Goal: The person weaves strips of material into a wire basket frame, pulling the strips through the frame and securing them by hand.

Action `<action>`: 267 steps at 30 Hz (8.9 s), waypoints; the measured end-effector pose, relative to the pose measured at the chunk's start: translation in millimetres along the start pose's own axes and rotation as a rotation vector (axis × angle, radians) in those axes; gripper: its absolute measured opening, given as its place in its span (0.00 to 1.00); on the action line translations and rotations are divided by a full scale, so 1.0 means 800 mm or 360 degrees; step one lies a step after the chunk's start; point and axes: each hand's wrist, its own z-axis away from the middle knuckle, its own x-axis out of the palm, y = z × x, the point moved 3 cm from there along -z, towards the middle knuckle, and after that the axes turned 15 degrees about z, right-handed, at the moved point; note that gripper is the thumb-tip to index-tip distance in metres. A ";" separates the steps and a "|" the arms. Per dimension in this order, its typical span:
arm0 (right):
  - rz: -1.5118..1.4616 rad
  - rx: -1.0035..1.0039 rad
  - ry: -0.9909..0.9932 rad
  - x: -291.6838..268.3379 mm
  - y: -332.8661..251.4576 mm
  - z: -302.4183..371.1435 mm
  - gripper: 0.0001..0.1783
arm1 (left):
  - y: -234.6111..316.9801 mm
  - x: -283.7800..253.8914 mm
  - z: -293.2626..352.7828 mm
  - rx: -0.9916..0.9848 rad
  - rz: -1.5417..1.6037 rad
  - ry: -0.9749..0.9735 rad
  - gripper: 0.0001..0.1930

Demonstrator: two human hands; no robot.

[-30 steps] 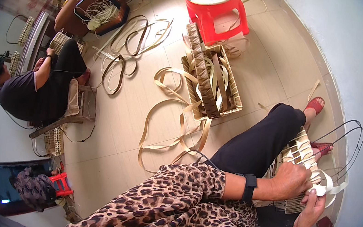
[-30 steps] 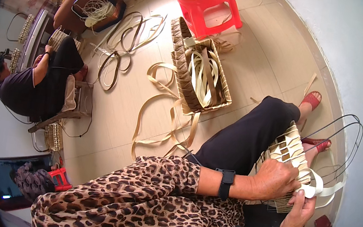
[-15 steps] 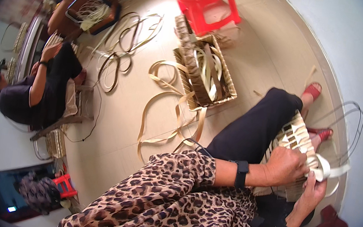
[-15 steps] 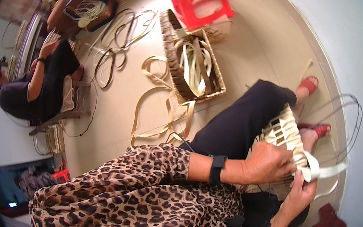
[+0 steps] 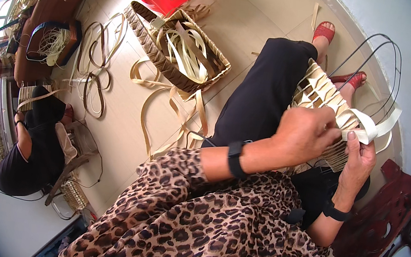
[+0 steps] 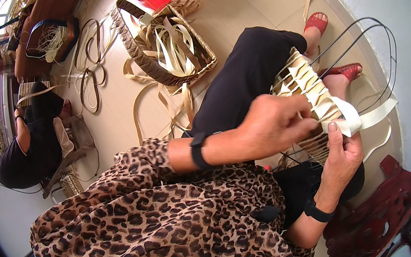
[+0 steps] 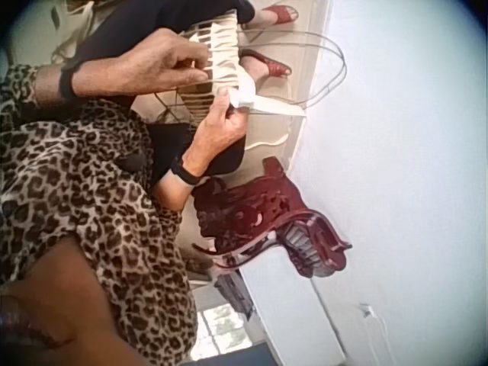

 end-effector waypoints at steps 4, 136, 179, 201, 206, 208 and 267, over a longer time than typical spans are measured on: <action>0.0013 0.0055 0.0118 -0.001 -0.002 0.006 0.09 | 0.024 -0.095 0.007 0.0400 -0.0460 0.0352 0.13; 0.0814 -0.0296 -0.0175 0.029 -0.088 -0.003 0.07 | 0.009 -0.015 0.061 -0.1816 0.1624 0.0343 0.08; 0.0654 -0.0101 0.0155 0.021 -0.059 -0.022 0.15 | -0.019 -0.049 0.062 -0.1766 0.0986 -0.0390 0.17; 0.0293 0.0012 0.0107 0.012 -0.046 -0.046 0.13 | -0.017 -0.051 0.038 0.0252 -0.0588 -0.0644 0.14; 0.0269 -0.0045 0.0070 0.014 -0.041 -0.048 0.14 | -0.028 -0.047 0.030 0.0265 -0.0571 -0.0731 0.12; 0.0105 -0.0064 0.0161 0.012 -0.039 -0.046 0.13 | -0.019 -0.045 0.031 0.0269 -0.0632 -0.0717 0.07; 0.1573 -0.1381 -0.0510 -0.018 -0.100 -0.043 0.35 | -0.027 -0.038 -0.064 0.0664 -0.0564 -0.1091 0.44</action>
